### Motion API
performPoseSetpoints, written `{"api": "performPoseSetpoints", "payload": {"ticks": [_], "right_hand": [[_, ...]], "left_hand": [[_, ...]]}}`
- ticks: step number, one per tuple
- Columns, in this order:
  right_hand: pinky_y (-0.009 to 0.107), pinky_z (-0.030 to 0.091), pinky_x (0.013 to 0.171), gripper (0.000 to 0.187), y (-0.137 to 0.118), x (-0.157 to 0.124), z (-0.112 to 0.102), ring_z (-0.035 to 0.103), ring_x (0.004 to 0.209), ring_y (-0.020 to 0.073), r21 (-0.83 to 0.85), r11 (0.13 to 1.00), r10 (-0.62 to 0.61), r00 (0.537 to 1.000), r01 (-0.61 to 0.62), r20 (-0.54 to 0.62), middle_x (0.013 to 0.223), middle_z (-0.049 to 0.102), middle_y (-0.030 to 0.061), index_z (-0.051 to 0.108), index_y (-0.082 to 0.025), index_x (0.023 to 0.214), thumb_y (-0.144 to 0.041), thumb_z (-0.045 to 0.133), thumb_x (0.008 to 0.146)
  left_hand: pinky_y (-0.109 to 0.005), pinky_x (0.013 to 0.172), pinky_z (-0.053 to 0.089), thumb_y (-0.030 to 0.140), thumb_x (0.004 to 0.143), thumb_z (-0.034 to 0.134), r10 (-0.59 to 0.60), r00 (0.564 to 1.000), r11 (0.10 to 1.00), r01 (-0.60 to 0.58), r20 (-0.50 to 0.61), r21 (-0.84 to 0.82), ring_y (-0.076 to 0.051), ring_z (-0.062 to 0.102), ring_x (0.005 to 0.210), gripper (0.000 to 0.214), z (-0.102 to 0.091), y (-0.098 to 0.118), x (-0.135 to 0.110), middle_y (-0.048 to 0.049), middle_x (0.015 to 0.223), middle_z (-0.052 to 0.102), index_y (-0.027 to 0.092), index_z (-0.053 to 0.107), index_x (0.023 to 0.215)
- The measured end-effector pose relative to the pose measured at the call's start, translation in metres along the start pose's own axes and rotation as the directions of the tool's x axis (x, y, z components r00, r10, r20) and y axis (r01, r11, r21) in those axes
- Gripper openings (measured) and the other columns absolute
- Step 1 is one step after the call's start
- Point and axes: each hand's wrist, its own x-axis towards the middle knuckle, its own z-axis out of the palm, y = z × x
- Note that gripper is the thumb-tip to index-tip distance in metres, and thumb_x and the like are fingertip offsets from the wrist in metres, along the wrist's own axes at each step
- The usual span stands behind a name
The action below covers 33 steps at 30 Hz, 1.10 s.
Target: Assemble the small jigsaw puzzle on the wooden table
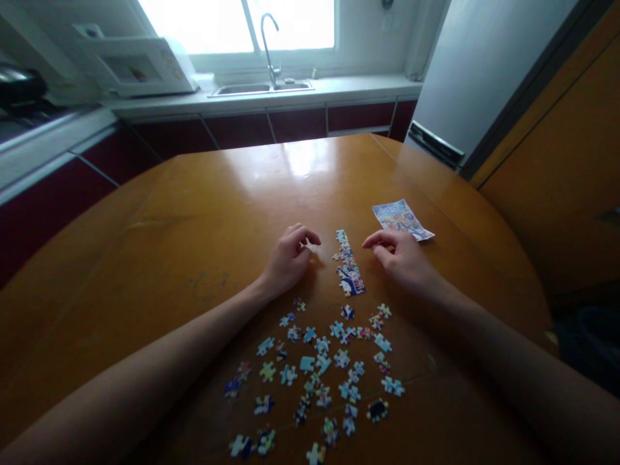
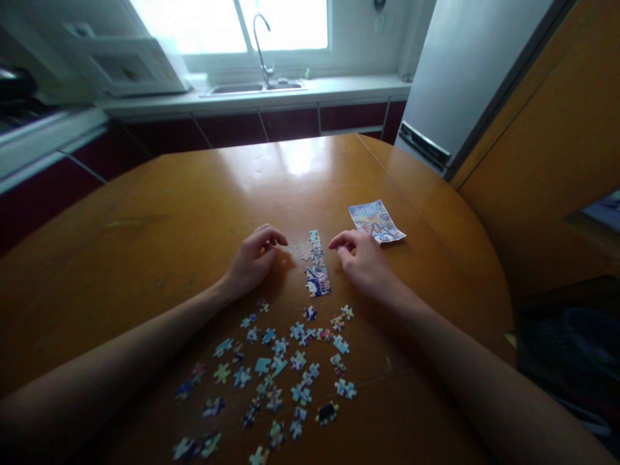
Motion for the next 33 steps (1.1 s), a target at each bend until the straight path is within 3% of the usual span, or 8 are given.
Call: {"api": "performPoseSetpoints", "payload": {"ticks": [33], "right_hand": [[0.034, 0.049, 0.064, 0.020, -0.0048, -0.0058, 0.0002, 0.063, 0.070, 0.0198, -0.038, 0.999, 0.014, 0.999, -0.012, 0.040, 0.083, 0.075, 0.0078, 0.074, -0.019, 0.085, -0.020, 0.054, 0.084]], "left_hand": [[-0.030, 0.070, 0.043, -0.002, 0.071, 0.044, 0.011, 1.000, 1.000, -0.011, -0.008, -0.018, -0.016, 0.050, 0.079, 0.029, 0.0034, -0.0019, -0.0031, -0.0019, 0.083, 0.056, 0.019, 0.061, 0.082]]}}
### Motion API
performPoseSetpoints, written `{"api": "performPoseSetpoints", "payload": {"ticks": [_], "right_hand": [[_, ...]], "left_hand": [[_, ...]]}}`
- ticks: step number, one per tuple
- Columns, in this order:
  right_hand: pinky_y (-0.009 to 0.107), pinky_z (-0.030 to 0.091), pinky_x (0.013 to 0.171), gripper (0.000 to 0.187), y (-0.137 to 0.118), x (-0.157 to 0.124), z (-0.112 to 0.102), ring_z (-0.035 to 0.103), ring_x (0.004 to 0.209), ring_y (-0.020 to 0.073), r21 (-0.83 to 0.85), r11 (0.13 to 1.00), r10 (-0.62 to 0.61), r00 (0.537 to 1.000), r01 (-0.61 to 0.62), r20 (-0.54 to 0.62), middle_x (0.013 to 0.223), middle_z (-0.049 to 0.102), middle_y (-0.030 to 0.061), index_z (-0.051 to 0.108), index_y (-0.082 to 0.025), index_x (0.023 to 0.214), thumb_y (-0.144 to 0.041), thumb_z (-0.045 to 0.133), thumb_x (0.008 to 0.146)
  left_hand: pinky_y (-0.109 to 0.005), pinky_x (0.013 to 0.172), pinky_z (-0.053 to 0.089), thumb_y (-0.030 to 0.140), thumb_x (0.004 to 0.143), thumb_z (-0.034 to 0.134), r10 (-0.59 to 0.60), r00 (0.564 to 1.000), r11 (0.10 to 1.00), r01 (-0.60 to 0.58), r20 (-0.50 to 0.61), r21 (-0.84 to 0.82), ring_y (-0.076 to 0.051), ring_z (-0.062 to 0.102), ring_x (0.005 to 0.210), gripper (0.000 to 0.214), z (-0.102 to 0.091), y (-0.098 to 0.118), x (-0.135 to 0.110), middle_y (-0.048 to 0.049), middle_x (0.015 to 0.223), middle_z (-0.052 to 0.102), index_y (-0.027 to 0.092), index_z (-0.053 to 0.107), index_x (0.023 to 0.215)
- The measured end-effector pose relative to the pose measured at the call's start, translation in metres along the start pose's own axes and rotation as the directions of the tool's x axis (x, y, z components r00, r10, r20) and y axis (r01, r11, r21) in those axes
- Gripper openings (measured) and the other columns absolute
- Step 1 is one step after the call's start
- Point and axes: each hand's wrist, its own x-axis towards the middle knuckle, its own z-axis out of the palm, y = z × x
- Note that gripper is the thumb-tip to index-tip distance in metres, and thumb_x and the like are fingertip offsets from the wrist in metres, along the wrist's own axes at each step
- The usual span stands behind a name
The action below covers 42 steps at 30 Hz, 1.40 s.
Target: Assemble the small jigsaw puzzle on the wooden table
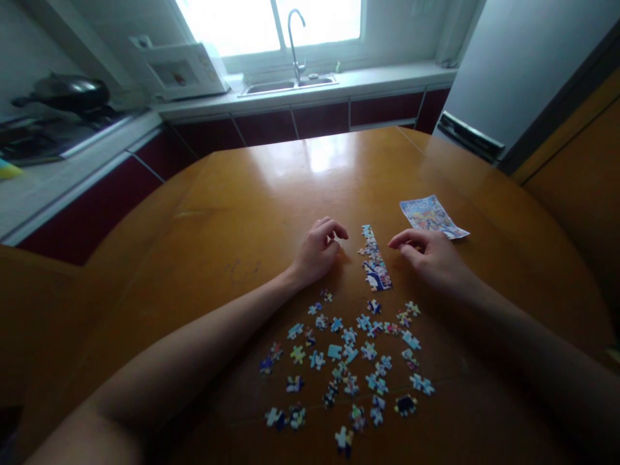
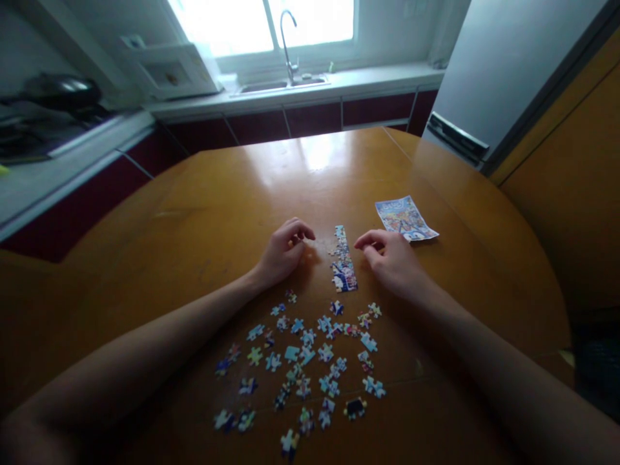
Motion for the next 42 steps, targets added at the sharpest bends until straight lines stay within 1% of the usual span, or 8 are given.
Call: {"api": "performPoseSetpoints", "payload": {"ticks": [6, 12, 17, 22, 31, 37, 42], "right_hand": [[0.036, 0.050, 0.066, 0.019, 0.000, -0.002, 0.002, 0.063, 0.068, 0.0202, -0.008, 1.000, 0.004, 1.000, -0.004, 0.003, 0.083, 0.075, 0.0069, 0.074, -0.022, 0.084, -0.020, 0.054, 0.084], [0.038, 0.053, 0.074, 0.018, 0.003, -0.003, 0.006, 0.068, 0.080, 0.0228, -0.008, 0.999, -0.037, 0.999, 0.037, 0.011, 0.088, 0.076, 0.0065, 0.073, -0.023, 0.082, -0.020, 0.055, 0.085], [0.038, 0.052, 0.073, 0.019, 0.002, -0.007, 0.010, 0.068, 0.082, 0.0227, -0.032, 0.998, -0.054, 0.999, 0.054, -0.004, 0.091, 0.075, 0.0068, 0.074, -0.023, 0.084, -0.021, 0.055, 0.086], [0.038, 0.052, 0.074, 0.019, 0.000, -0.010, 0.014, 0.067, 0.087, 0.0233, -0.025, 0.996, -0.080, 0.997, 0.080, 0.017, 0.096, 0.075, 0.0072, 0.074, -0.022, 0.088, -0.021, 0.055, 0.087], [0.038, 0.052, 0.074, 0.019, -0.002, -0.011, 0.013, 0.067, 0.084, 0.0232, -0.042, 0.995, -0.086, 0.996, 0.086, 0.008, 0.093, 0.074, 0.0065, 0.074, -0.023, 0.087, -0.020, 0.055, 0.086], [0.038, 0.052, 0.074, 0.019, 0.000, -0.011, 0.013, 0.067, 0.084, 0.0233, -0.057, 0.994, -0.093, 0.996, 0.094, 0.004, 0.093, 0.075, 0.0066, 0.073, -0.023, 0.087, -0.021, 0.055, 0.086], [0.038, 0.052, 0.073, 0.019, 0.000, -0.011, 0.013, 0.067, 0.083, 0.0230, -0.056, 0.994, -0.097, 0.995, 0.097, -0.001, 0.092, 0.075, 0.0067, 0.073, -0.023, 0.086, -0.022, 0.055, 0.086]], "left_hand": [[-0.031, 0.071, 0.044, -0.002, 0.071, 0.044, 0.008, 1.000, 1.000, -0.008, 0.000, -0.014, -0.016, 0.051, 0.080, 0.029, 0.001, -0.002, -0.001, -0.0021, 0.083, 0.057, 0.019, 0.061, 0.082], [-0.031, 0.071, 0.046, -0.002, 0.072, 0.044, 0.007, 1.000, 1.000, -0.007, 0.001, -0.019, -0.016, 0.052, 0.082, 0.029, 0.002, -0.002, -0.001, -0.0025, 0.085, 0.058, 0.019, 0.061, 0.082], [-0.031, 0.072, 0.047, -0.002, 0.072, 0.045, 0.008, 1.000, 1.000, -0.008, 0.008, -0.025, -0.017, 0.052, 0.082, 0.028, 0.002, -0.002, -0.001, -0.0030, 0.086, 0.059, 0.019, 0.060, 0.082], [-0.031, 0.072, 0.047, -0.001, 0.072, 0.044, -0.002, 1.000, 1.000, 0.002, 0.006, -0.016, -0.017, 0.052, 0.083, 0.028, 0.002, -0.001, -0.001, -0.0031, 0.084, 0.058, 0.019, 0.060, 0.082], [-0.032, 0.071, 0.047, -0.002, 0.071, 0.044, 0.007, 1.000, 1.000, -0.007, 0.007, -0.009, -0.017, 0.052, 0.081, 0.029, 0.002, 0.000, -0.001, -0.0032, 0.084, 0.058, 0.019, 0.060, 0.082], [-0.033, 0.072, 0.048, -0.003, 0.071, 0.044, -0.008, 1.000, 1.000, 0.008, 0.013, 0.013, -0.017, 0.053, 0.083, 0.029, 0.002, 0.001, -0.001, -0.0036, 0.085, 0.058, 0.020, 0.060, 0.082], [-0.032, 0.070, 0.047, -0.003, 0.071, 0.044, 0.000, 1.000, 1.000, 0.000, 0.012, -0.003, -0.017, 0.053, 0.083, 0.030, 0.003, 0.000, -0.001, -0.0036, 0.086, 0.058, 0.019, 0.060, 0.082]]}}
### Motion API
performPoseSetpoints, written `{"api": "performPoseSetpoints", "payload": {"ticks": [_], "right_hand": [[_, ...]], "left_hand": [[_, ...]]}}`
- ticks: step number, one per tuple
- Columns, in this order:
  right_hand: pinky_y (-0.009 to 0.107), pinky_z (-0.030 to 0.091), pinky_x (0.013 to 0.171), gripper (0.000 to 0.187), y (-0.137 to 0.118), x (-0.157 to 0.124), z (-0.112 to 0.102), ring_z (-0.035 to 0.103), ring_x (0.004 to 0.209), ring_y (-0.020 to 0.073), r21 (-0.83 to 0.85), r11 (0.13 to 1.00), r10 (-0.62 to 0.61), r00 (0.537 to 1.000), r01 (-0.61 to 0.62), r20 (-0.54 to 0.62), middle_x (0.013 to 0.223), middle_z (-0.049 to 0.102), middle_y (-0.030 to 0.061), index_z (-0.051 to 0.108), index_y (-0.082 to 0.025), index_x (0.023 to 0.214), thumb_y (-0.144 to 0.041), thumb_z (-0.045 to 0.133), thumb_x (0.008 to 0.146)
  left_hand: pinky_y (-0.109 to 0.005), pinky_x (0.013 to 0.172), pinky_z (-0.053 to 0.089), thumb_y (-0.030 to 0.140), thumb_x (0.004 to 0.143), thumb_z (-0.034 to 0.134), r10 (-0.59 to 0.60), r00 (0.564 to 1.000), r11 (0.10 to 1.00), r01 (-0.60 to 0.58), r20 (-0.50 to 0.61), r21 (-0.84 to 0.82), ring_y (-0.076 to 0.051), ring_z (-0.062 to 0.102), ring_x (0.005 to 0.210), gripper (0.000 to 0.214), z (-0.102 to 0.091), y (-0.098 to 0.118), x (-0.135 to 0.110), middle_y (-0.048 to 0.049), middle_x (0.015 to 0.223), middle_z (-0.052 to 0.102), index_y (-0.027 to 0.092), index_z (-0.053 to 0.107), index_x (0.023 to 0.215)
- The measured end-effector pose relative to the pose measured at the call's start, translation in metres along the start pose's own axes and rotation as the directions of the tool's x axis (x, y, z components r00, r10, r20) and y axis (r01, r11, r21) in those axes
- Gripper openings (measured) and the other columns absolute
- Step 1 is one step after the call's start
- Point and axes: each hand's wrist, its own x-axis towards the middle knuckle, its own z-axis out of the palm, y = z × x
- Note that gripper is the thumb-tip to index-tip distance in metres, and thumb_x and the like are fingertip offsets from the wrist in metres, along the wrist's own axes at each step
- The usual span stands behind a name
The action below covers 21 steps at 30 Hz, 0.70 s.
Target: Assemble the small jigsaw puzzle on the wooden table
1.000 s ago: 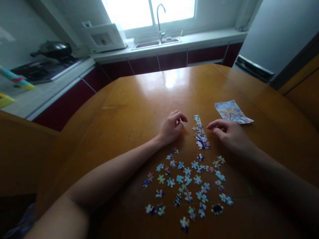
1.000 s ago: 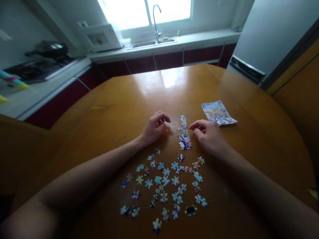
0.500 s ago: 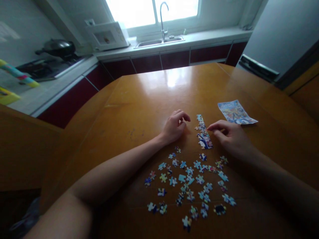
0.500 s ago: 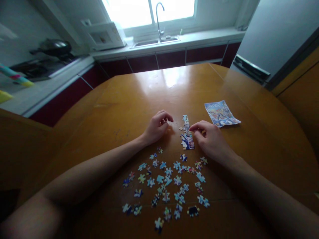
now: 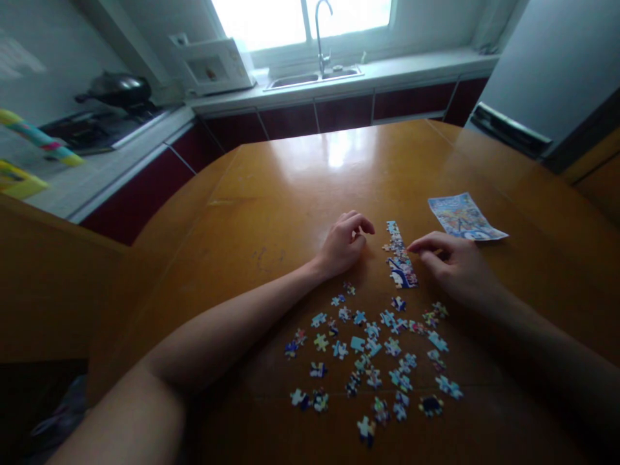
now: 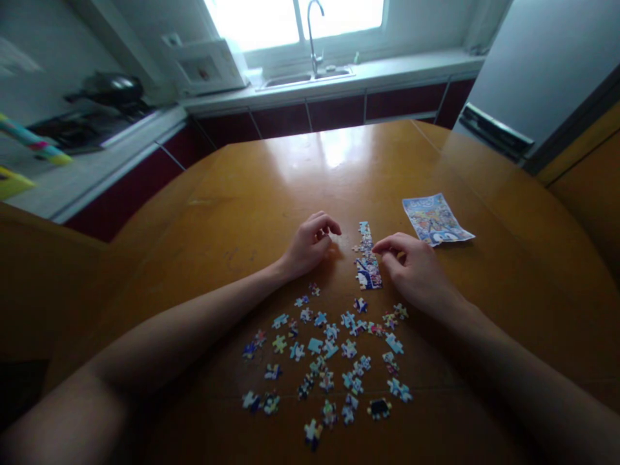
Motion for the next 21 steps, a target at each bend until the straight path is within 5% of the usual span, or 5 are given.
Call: {"api": "performPoseSetpoints", "payload": {"ticks": [21], "right_hand": [[0.037, 0.053, 0.075, 0.019, -0.0003, -0.0007, 0.0003, 0.068, 0.085, 0.0222, -0.009, 1.000, 0.004, 1.000, -0.004, 0.018, 0.093, 0.075, 0.0066, 0.074, -0.022, 0.087, -0.022, 0.055, 0.086]], "left_hand": [[-0.030, 0.071, 0.047, -0.003, 0.071, 0.045, 0.014, 1.000, 1.000, -0.014, -0.006, -0.024, -0.016, 0.053, 0.083, 0.029, 0.0008, -0.0018, 0.0001, -0.0034, 0.085, 0.058, 0.019, 0.060, 0.082]]}}
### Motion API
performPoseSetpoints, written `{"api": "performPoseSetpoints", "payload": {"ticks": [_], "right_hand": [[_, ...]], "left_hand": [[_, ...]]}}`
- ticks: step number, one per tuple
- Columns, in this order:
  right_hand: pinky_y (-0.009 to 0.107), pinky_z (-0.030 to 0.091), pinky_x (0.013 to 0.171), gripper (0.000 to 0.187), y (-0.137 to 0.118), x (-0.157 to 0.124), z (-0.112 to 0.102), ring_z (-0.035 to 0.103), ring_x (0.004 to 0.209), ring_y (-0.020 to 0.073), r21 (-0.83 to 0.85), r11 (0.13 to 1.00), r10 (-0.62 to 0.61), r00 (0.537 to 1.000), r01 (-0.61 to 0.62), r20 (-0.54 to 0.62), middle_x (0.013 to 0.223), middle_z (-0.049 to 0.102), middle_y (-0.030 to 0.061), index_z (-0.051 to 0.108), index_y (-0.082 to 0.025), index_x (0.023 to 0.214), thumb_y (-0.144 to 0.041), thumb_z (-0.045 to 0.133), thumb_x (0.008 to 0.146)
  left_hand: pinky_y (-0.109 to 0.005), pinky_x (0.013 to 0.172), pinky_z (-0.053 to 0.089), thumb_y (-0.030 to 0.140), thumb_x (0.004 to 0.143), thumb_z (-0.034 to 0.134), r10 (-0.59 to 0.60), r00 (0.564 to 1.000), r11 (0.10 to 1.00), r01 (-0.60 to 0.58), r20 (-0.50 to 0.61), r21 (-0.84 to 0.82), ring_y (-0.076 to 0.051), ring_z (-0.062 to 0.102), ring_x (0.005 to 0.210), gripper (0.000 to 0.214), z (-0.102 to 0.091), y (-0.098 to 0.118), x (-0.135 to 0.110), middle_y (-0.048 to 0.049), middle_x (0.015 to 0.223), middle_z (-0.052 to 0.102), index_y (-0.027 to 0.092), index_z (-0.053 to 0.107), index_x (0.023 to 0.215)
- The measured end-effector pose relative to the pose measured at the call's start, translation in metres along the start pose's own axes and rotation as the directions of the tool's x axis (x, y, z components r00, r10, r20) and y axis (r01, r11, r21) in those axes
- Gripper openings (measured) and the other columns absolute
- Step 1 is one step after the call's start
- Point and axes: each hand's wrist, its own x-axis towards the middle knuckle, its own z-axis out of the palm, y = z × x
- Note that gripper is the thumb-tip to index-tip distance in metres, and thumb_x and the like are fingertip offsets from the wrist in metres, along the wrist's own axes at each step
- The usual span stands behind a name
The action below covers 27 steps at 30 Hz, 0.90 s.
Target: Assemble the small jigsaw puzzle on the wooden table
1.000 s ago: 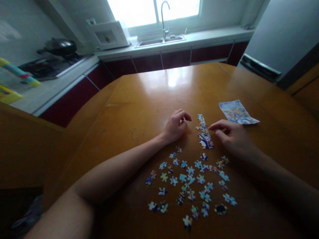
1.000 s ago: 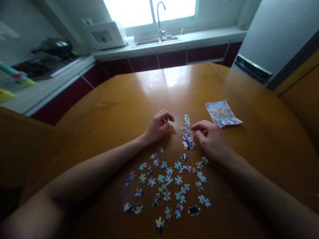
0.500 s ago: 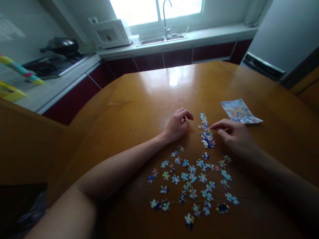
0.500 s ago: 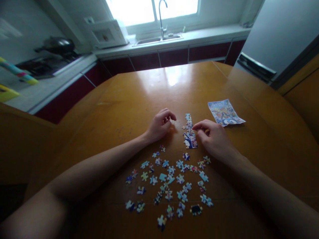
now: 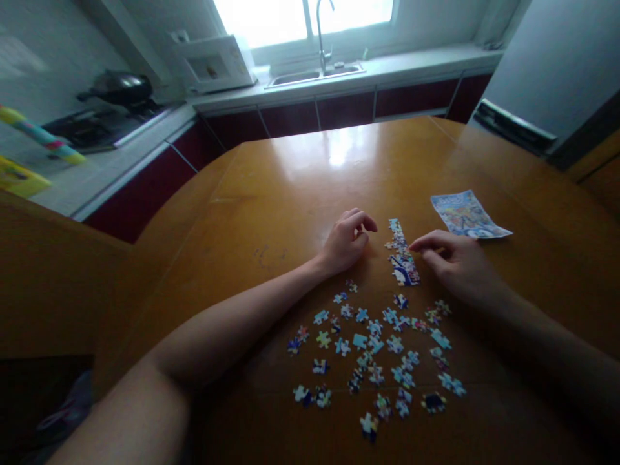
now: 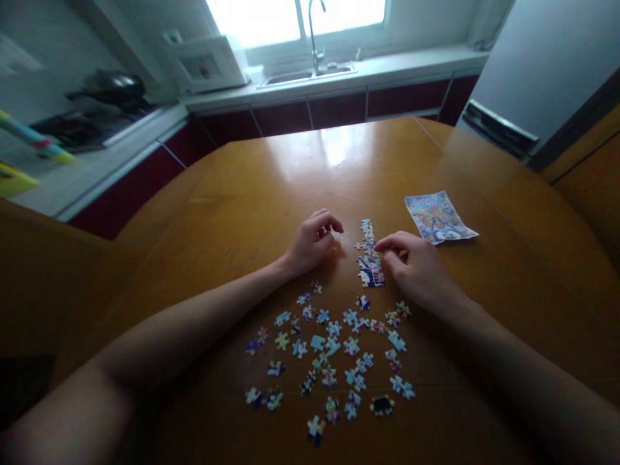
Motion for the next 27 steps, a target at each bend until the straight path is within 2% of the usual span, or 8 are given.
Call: {"api": "performPoseSetpoints", "payload": {"ticks": [12, 19, 27], "right_hand": [[0.037, 0.054, 0.073, 0.019, -0.0003, 0.0005, -0.0004, 0.068, 0.085, 0.0222, 0.000, 1.000, -0.001, 1.000, 0.001, -0.004, 0.092, 0.075, 0.0065, 0.074, -0.022, 0.087, -0.024, 0.055, 0.086], [0.036, 0.054, 0.071, 0.020, 0.0000, 0.0001, -0.0009, 0.068, 0.083, 0.0214, -0.007, 1.000, -0.022, 1.000, 0.022, -0.011, 0.092, 0.075, 0.0066, 0.075, -0.021, 0.088, -0.024, 0.055, 0.086], [0.036, 0.053, 0.073, 0.018, 0.0030, -0.0007, 0.0026, 0.067, 0.085, 0.0215, 0.013, 1.000, -0.026, 1.000, 0.026, -0.014, 0.094, 0.074, 0.0067, 0.074, -0.020, 0.091, -0.022, 0.057, 0.088]], "left_hand": [[-0.028, 0.068, 0.046, -0.004, 0.070, 0.045, 0.030, 0.999, 0.999, -0.029, -0.019, 0.029, -0.015, 0.053, 0.079, 0.029, 0.0004, 0.0007, 0.0003, -0.0028, 0.084, 0.058, 0.018, 0.061, 0.081], [-0.028, 0.067, 0.045, -0.004, 0.069, 0.045, 0.045, 0.999, 0.999, -0.045, -0.022, -0.010, -0.015, 0.052, 0.080, 0.030, 0.0010, -0.0018, 0.0005, -0.0025, 0.082, 0.057, 0.017, 0.061, 0.081], [-0.027, 0.067, 0.046, -0.004, 0.069, 0.045, 0.025, 1.000, 1.000, -0.025, -0.016, 0.013, -0.016, 0.053, 0.081, 0.029, 0.0011, -0.0012, 0.0004, -0.0029, 0.084, 0.059, 0.018, 0.061, 0.081]]}}
